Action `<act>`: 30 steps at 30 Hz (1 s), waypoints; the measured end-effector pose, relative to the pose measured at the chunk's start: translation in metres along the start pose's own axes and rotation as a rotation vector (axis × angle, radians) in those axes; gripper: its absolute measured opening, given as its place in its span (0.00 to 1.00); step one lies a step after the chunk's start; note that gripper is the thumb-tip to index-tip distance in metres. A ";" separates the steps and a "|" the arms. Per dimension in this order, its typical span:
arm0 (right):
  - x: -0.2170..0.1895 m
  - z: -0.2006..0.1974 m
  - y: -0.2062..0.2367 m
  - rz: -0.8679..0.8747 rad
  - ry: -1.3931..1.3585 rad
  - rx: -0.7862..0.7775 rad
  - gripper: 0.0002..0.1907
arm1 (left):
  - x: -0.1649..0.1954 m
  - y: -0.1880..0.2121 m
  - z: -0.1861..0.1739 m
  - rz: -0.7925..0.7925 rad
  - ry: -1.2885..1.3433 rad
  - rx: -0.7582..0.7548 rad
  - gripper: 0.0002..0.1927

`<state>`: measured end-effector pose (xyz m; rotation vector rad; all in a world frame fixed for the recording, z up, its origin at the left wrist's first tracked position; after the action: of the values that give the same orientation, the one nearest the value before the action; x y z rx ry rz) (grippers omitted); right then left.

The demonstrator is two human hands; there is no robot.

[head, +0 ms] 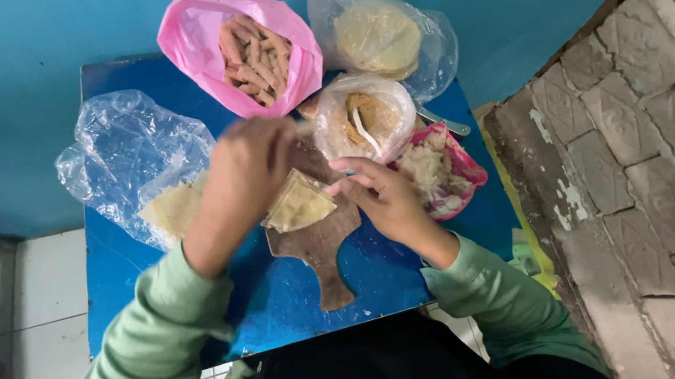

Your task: The person places a square pastry wrapper on a wooden board, spoons filling from a pink bowl onto it, and folds the wrapper over the filling by hand, repeating the cycle to produce filled rolls. Finished rolls accumulate in a pink bag on the table alongside stacks of unused wrappers.

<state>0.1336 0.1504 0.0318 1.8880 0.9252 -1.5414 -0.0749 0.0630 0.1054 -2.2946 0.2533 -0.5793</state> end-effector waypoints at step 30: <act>-0.029 -0.003 0.022 -0.023 0.210 0.114 0.17 | 0.189 -0.034 -0.108 0.316 0.591 0.005 0.08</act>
<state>0.1497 0.1338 0.0608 2.1598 0.9691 -1.4561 0.0400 -0.0453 0.2594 -1.9683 0.8751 -1.0713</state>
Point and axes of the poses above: each hand's wrist, its own y-axis away from the middle knuckle, its own z-axis out of the palm, x = y × z, the point moved 2 cm from there along -y, towards the middle knuckle, and after that the axes turned 10 degrees about z, right-handed, at the moved point
